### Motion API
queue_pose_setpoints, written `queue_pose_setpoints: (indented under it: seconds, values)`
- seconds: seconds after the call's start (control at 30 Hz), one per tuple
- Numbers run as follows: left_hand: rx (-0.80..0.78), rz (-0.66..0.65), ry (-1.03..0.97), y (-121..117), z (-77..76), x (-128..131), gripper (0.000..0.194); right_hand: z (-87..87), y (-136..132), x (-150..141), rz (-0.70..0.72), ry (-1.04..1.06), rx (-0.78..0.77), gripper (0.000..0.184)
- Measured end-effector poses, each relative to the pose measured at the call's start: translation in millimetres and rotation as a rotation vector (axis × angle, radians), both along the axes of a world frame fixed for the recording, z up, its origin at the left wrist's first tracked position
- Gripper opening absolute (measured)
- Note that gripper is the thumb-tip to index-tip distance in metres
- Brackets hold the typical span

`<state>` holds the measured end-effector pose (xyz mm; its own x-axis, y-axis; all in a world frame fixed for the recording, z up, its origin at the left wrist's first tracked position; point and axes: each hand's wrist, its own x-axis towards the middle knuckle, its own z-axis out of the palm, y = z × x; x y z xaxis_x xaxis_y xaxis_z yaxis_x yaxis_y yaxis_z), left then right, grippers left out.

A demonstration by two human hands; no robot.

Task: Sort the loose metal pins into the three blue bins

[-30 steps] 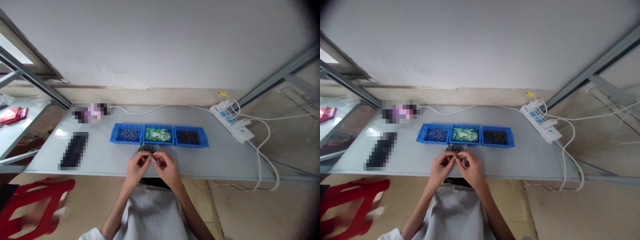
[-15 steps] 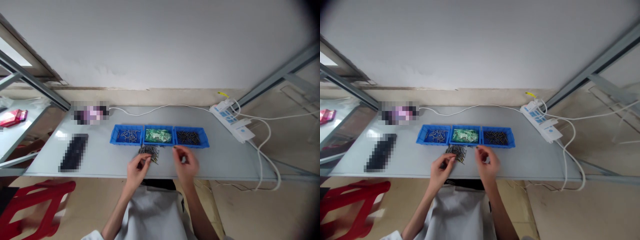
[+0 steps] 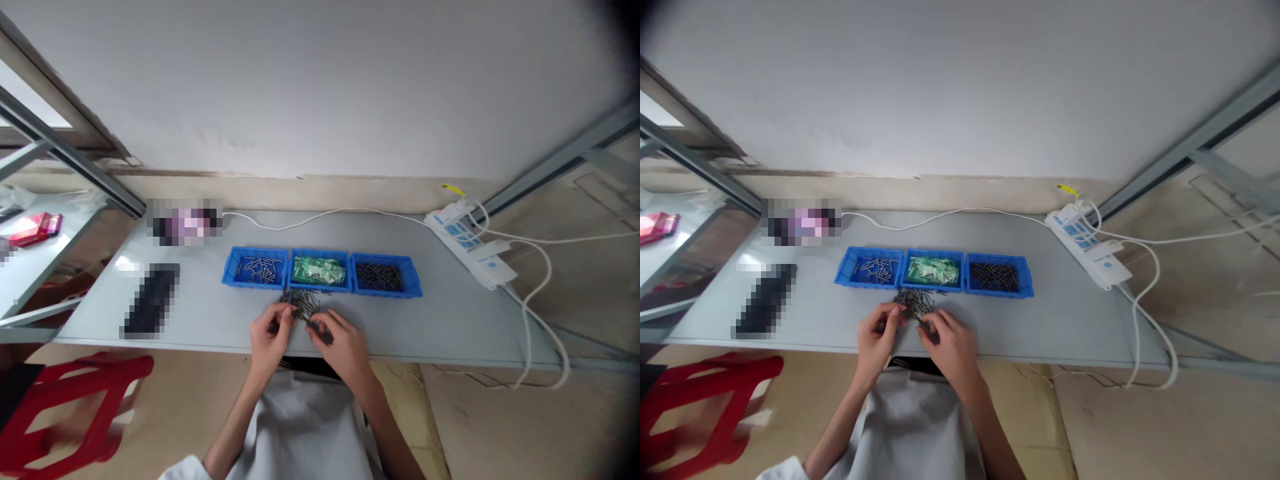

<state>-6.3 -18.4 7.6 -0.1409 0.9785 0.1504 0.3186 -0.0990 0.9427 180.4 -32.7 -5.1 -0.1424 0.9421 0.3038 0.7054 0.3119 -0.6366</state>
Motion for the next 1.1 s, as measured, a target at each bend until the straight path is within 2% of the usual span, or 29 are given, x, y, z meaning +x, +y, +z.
queue_pose_setpoints:
  seconds: [0.17, 0.3, 0.43, 0.57, 0.9, 1.1]
  values:
    - [0.012, -0.016, 0.002, 0.5, -1.2, 0.5, 0.032, 0.6, 2.2, -2.6, 0.017, -0.053, -0.021, 0.019]
    - [0.026, -0.048, 0.022, 2.3, -4.0, 0.6, 0.028, 2.8, 3.5, -0.5, 0.023, 0.086, 0.001, 0.017]
    - [0.067, -0.205, 0.129, 3.6, -8.2, 0.4, 0.023, 6.5, 5.0, -6.1, 0.008, 0.288, 0.015, 0.011]
    - [0.166, -0.308, 0.252, 2.5, -10.0, 1.1, 0.021, 6.8, 9.9, -14.7, 0.015, 0.364, 0.004, 0.010]
    - [0.167, -0.304, 0.277, 3.3, -13.8, 1.8, 0.016, 8.8, 9.0, -14.7, 0.058, 0.418, -0.035, 0.013]
    - [0.198, -0.302, 0.285, 2.4, -15.9, 1.7, 0.014, 4.0, 6.6, -16.9, 0.014, 0.412, -0.011, 0.012]
